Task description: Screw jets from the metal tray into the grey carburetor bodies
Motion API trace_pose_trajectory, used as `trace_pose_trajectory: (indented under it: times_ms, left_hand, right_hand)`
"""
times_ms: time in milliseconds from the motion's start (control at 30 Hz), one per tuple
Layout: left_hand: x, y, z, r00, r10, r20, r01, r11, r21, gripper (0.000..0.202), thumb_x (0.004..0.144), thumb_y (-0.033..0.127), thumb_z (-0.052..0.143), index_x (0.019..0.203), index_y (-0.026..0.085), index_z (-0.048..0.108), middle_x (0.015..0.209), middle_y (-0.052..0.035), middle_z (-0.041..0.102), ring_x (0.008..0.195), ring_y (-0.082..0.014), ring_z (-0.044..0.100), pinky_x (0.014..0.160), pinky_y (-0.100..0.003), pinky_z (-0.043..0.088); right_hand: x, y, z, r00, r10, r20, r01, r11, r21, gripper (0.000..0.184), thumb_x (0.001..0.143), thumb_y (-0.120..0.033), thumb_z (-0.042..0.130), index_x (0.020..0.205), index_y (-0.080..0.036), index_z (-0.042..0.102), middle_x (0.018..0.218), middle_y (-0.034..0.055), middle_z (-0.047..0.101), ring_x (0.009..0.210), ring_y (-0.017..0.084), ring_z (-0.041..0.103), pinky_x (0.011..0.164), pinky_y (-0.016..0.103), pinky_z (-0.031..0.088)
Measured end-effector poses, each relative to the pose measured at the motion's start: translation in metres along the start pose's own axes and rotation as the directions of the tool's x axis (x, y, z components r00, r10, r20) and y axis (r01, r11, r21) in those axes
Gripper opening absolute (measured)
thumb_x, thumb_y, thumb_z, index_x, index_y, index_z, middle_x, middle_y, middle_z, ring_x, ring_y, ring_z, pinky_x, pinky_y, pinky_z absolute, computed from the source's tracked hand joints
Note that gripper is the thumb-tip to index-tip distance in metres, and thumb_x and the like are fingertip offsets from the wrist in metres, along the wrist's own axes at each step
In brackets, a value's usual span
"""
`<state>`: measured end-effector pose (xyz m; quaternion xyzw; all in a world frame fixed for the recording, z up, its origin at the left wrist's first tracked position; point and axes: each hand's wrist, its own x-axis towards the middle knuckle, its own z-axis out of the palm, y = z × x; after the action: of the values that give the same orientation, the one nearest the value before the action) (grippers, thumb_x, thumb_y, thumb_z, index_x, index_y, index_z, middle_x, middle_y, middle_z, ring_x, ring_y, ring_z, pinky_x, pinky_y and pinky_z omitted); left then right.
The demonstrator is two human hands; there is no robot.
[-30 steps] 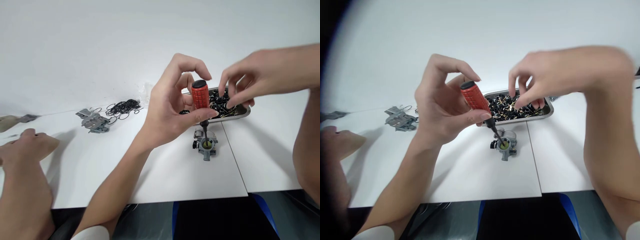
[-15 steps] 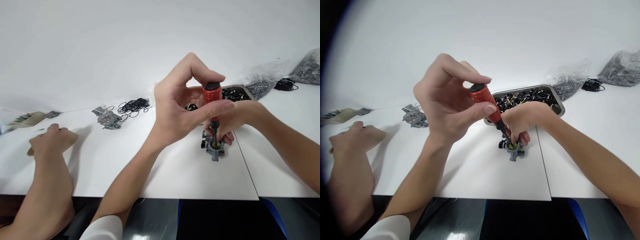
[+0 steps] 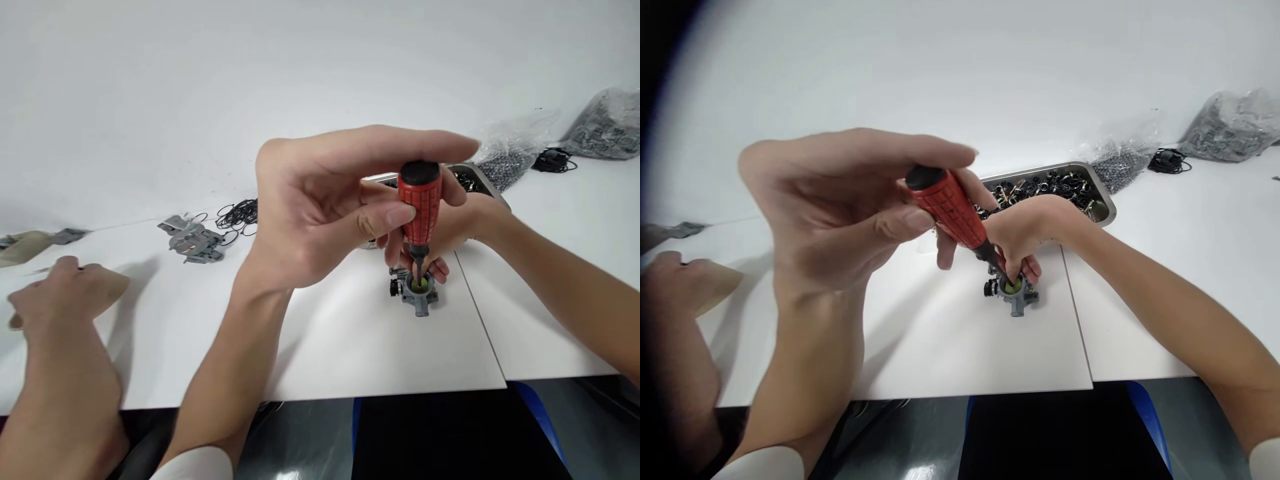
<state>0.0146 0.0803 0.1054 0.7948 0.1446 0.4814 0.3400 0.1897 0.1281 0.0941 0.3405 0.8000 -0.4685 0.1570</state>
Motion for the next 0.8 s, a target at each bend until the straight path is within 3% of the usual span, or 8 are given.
trace_pose_trajectory:
  times_ms: [67, 133, 267, 367, 533, 667, 800]
  left_hand:
    - [0.002, -0.004, 0.001, 0.998, 0.056, 0.015, -0.056, 0.998, -0.019, 0.028, 0.083, 0.020, 0.082, 0.111, 0.019, 0.079, 0.099, -0.0060, 0.079, 0.079, -0.0198, 0.077, 0.049, -0.026, 0.062]
    - [0.004, -0.012, 0.002, 0.996, 0.090, -0.015, -0.090, 0.995, -0.041, 0.029, 0.077, 0.026, 0.089, 0.103, 0.018, 0.079, 0.093, -0.0041, 0.077, 0.074, -0.0165, 0.075, 0.048, -0.022, 0.059]
    - [0.004, -0.024, 0.006, 0.994, -0.010, -0.107, 0.000, 0.996, -0.087, 0.035, 0.078, 0.028, 0.088, 0.111, 0.024, 0.077, 0.086, 0.0011, 0.076, 0.049, -0.0057, 0.061, 0.033, -0.019, 0.045]
    - [0.004, -0.029, 0.004, 0.996, -0.024, -0.082, 0.015, 0.994, -0.112, 0.034, 0.083, 0.023, 0.082, 0.117, 0.025, 0.076, 0.095, -0.0006, 0.078, 0.051, -0.0075, 0.064, 0.031, -0.020, 0.044]
    - [0.006, -0.041, -0.003, 0.998, 0.055, 0.017, -0.054, 0.996, -0.075, 0.035, 0.087, 0.032, 0.078, 0.120, 0.022, 0.072, 0.104, -0.0031, 0.078, 0.059, -0.0109, 0.068, 0.043, -0.021, 0.055]
    - [0.004, -0.048, -0.002, 0.991, 0.123, -0.049, -0.127, 0.988, -0.086, 0.033, 0.082, 0.034, 0.085, 0.110, 0.023, 0.072, 0.094, 0.0008, 0.075, 0.056, -0.0082, 0.067, 0.045, -0.019, 0.054]
    - [0.003, -0.053, -0.001, 0.995, 0.061, -0.075, -0.068, 0.993, -0.091, 0.038, 0.082, 0.041, 0.083, 0.114, 0.023, 0.070, 0.083, 0.0030, 0.074, 0.053, -0.0081, 0.066, 0.042, -0.018, 0.050]
  right_hand:
    - [-0.001, -0.002, -0.001, 1.000, 0.028, 0.013, -0.027, 0.998, -0.052, 0.025, 0.089, -0.008, 0.063, 0.112, -0.012, 0.055, 0.076, -0.0057, 0.063, 0.060, 0.011, 0.068, 0.063, 0.022, 0.055]
    - [0.000, -0.002, -0.002, 0.998, 0.041, 0.050, -0.037, 0.997, -0.073, 0.014, 0.090, -0.009, 0.064, 0.100, -0.013, 0.055, 0.069, -0.0059, 0.063, 0.064, 0.014, 0.071, 0.066, 0.023, 0.056]
    - [0.004, 0.003, -0.004, 0.993, 0.029, 0.111, -0.021, 0.997, -0.075, 0.016, 0.091, -0.013, 0.063, 0.084, -0.018, 0.050, 0.060, -0.0051, 0.062, 0.065, 0.018, 0.073, 0.068, 0.028, 0.057]
    - [0.005, 0.003, -0.003, 0.994, 0.017, 0.112, -0.010, 0.998, -0.068, 0.016, 0.089, -0.010, 0.061, 0.083, -0.018, 0.050, 0.060, -0.0062, 0.062, 0.064, 0.016, 0.072, 0.068, 0.027, 0.057]
    - [0.004, 0.003, -0.003, 0.996, -0.019, 0.087, 0.023, 0.999, -0.045, 0.014, 0.087, -0.009, 0.063, 0.087, -0.018, 0.052, 0.063, -0.0066, 0.061, 0.061, 0.015, 0.070, 0.063, 0.026, 0.057]
    - [0.008, 0.008, -0.005, 0.992, -0.031, 0.126, 0.034, 0.999, -0.024, 0.013, 0.086, -0.014, 0.067, 0.085, -0.018, 0.055, 0.067, -0.0055, 0.063, 0.061, 0.014, 0.069, 0.063, 0.026, 0.057]
    - [0.010, 0.011, -0.005, 0.993, -0.024, 0.116, 0.030, 0.998, -0.049, 0.013, 0.086, -0.017, 0.070, 0.089, -0.018, 0.058, 0.065, -0.0059, 0.062, 0.061, 0.014, 0.069, 0.063, 0.026, 0.057]
